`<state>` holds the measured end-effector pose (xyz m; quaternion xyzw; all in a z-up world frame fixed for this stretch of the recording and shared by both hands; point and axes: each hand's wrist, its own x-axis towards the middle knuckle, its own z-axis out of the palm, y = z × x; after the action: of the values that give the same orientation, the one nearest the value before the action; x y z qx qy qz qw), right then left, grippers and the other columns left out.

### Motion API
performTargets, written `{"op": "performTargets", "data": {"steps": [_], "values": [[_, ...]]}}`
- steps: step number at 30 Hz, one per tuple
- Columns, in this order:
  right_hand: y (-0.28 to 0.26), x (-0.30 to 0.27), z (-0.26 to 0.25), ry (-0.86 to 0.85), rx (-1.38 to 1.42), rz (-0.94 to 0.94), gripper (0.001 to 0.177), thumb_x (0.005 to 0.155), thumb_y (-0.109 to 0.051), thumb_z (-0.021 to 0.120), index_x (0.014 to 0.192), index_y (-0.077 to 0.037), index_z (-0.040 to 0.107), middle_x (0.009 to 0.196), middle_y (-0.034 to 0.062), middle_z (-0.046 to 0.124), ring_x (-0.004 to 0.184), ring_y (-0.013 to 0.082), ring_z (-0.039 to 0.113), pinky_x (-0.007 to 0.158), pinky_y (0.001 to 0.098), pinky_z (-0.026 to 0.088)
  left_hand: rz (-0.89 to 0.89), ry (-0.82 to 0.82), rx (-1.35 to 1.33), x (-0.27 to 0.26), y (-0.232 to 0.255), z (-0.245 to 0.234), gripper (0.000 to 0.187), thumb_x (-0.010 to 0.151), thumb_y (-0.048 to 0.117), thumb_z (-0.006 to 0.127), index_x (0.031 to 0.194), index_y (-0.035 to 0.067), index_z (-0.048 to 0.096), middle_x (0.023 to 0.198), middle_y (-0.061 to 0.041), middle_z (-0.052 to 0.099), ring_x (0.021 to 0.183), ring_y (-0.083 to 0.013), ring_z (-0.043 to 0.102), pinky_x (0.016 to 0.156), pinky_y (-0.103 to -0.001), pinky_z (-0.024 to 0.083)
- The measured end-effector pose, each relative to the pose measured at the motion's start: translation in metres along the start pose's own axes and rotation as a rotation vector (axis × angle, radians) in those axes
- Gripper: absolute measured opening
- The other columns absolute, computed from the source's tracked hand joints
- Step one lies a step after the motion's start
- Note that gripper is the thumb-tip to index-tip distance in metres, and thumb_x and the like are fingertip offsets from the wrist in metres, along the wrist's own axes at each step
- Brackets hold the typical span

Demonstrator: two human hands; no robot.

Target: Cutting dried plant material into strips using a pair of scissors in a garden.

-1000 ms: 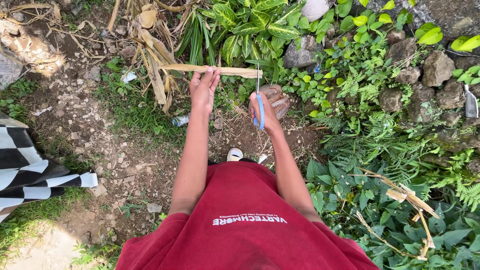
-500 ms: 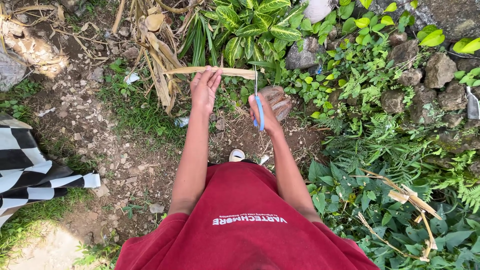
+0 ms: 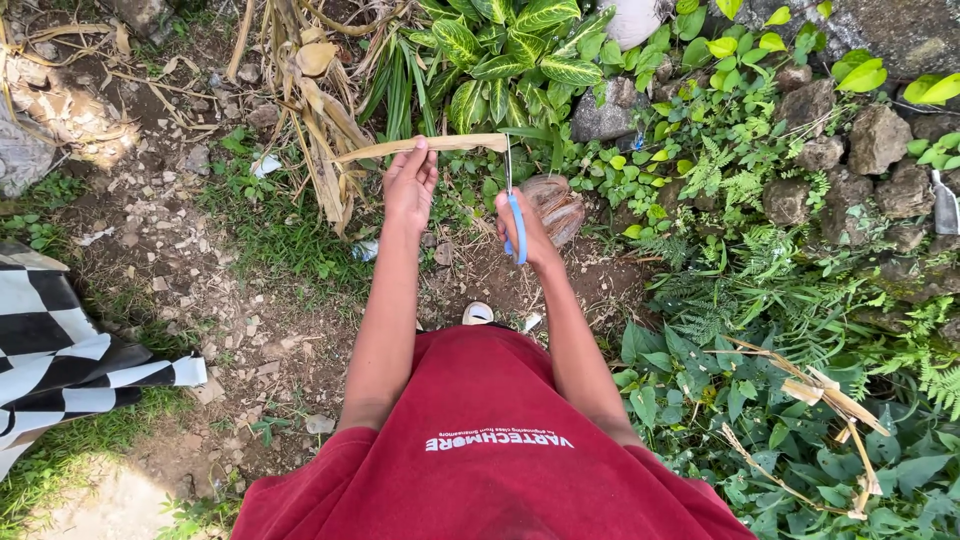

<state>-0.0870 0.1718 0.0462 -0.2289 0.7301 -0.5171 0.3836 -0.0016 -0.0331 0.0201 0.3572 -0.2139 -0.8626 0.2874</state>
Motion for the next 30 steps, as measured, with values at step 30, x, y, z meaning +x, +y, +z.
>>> {"op": "performTargets", "data": {"steps": [30], "values": [[-0.025, 0.006, 0.015, 0.009, -0.071, 0.133, 0.050, 0.099, -0.066, 0.046, 0.100, -0.016, 0.047, 0.065, -0.0042, 0.047, 0.058, 0.0085, 0.050, 0.053, 0.0269, 0.044, -0.008, -0.117, -0.011, 0.019, -0.008, -0.021, 0.017, 0.092, 0.014, 0.075, 0.105, 0.008, 0.066, 0.097, -0.006, 0.074, 0.091, -0.0158, 0.072, 0.080, -0.028, 0.062]]}}
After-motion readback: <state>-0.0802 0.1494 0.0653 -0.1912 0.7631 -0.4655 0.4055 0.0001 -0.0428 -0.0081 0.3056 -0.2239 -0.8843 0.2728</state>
